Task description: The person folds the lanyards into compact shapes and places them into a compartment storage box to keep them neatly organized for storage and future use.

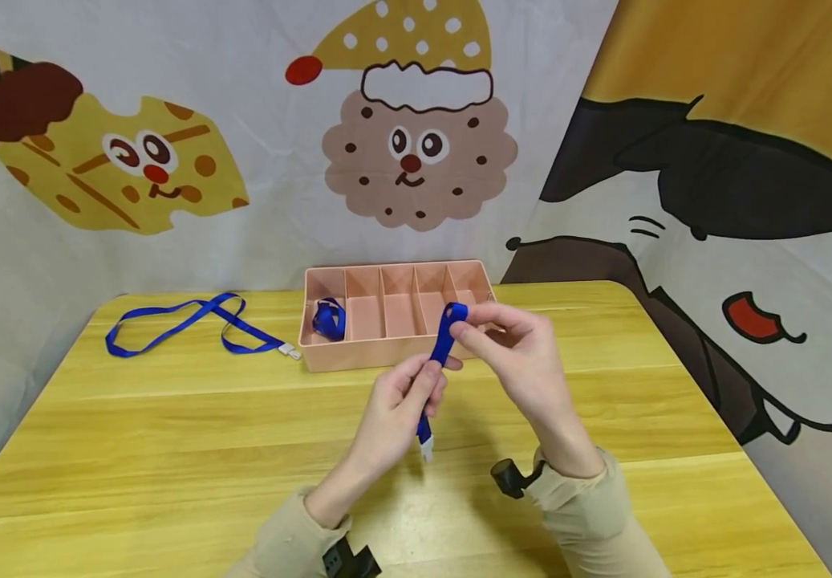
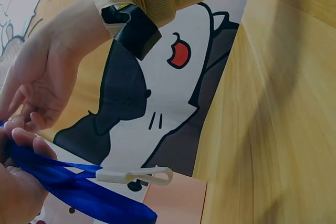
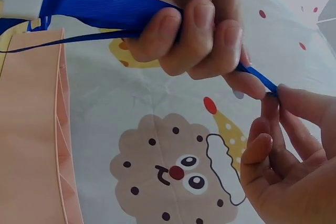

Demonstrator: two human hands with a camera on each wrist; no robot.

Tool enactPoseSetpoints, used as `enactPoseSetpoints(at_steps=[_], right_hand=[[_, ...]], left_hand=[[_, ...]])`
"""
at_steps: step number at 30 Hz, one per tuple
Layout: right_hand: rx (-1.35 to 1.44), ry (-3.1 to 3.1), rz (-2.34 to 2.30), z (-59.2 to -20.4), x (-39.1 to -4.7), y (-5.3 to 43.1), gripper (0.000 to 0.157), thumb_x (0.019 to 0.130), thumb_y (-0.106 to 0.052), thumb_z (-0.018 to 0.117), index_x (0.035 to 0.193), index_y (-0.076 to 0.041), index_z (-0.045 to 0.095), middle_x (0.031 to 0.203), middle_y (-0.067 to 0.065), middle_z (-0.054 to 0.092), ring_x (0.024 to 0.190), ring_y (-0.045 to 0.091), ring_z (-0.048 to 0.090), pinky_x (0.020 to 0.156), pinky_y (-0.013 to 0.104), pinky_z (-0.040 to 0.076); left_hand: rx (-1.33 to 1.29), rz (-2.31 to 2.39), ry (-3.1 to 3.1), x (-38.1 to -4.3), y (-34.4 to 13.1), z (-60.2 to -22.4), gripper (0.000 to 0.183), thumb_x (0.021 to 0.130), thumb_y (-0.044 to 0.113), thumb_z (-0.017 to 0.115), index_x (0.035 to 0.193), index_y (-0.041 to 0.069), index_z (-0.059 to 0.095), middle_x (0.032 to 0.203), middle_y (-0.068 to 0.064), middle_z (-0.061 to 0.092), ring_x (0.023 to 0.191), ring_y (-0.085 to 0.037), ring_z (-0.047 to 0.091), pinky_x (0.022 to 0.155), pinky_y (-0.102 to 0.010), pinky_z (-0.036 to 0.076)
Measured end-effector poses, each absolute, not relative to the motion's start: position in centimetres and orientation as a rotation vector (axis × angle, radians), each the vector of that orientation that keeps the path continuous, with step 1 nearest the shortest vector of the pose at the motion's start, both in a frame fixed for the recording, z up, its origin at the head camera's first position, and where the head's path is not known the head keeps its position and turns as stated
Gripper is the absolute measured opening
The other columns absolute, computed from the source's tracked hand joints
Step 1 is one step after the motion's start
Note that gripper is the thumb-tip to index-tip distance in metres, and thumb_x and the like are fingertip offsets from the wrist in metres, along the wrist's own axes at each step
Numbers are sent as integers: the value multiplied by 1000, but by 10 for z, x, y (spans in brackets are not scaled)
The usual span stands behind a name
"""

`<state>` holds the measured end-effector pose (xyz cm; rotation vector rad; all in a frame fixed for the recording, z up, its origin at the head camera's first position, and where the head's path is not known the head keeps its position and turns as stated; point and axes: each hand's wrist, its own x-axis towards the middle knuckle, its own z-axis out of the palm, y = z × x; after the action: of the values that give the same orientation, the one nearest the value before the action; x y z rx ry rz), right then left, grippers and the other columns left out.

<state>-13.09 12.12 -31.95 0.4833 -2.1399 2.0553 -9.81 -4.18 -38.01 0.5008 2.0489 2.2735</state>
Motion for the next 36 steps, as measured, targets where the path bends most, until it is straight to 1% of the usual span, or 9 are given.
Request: enactPoseSetpoints(at_steps=[5,9,14,17,21,25,27,33,36], right_hand=[[437,-2130,2021,-319,-131,122,19,92,8,73,94,-9,82,88,-14,79,84,4,74,82,20,62],[405,-2114,1992,-319,-132,121,7,91,8,74,95,4,80,88,-16,80,82,4,73,77,19,61],[393,-2133,1957,-319,-132,120,11,92,7,74,101,14,75,89,-18,79,84,3,73,80,19,61],[394,-2160,1947,-318,-131,121,12,94,4,73,103,12,75,90,-18,79,85,3,72,81,19,61],[386,-2185,1985,-317,-131,122,7,93,-3,78,100,-1,79,88,-15,77,82,5,71,80,20,60],[392,-2187,2019,-317,-131,123,11,91,-1,79,98,-9,80,85,-14,77,82,5,72,80,20,61],[405,-2177,2021,-317,-132,124,13,91,4,77,96,-7,80,85,-14,77,80,5,72,78,19,61],[434,-2197,1926,-316,-134,127,4,93,2,76,95,2,79,86,-13,76,83,5,68,72,17,59],[428,-2244,1869,-315,-134,127,9,96,1,72,99,9,75,85,-16,74,80,5,65,68,17,56]], left_hand=[[524,2257,2060,-98,-41,-382,34,115,15,41,122,-5,68,75,-1,48,63,-4,45,55,-19,37],[513,2243,2073,-97,-41,-383,34,115,15,41,120,-4,68,74,-1,48,62,-8,44,55,-18,36],[485,2244,2066,-97,-42,-383,34,115,16,40,118,-5,67,74,-1,47,62,-9,43,57,-18,36],[486,2247,2066,-97,-42,-383,35,115,15,40,118,-7,66,74,-1,47,62,-8,42,56,-18,36],[497,2252,2067,-98,-43,-382,35,115,16,40,117,-8,66,73,-1,47,62,-8,43,56,-19,36],[489,2251,2085,-98,-43,-382,34,115,17,41,116,-6,67,74,0,47,62,-5,44,56,-20,37],[481,2250,2084,-98,-43,-381,34,115,17,41,116,-5,68,74,-1,47,62,-6,44,55,-20,38],[490,2241,2072,-97,-42,-381,34,115,15,39,119,-4,68,74,-2,47,62,-10,44,57,-19,39],[496,2236,2081,-97,-41,-382,35,115,15,38,120,-5,67,74,-3,46,64,-11,45,59,-20,40]])
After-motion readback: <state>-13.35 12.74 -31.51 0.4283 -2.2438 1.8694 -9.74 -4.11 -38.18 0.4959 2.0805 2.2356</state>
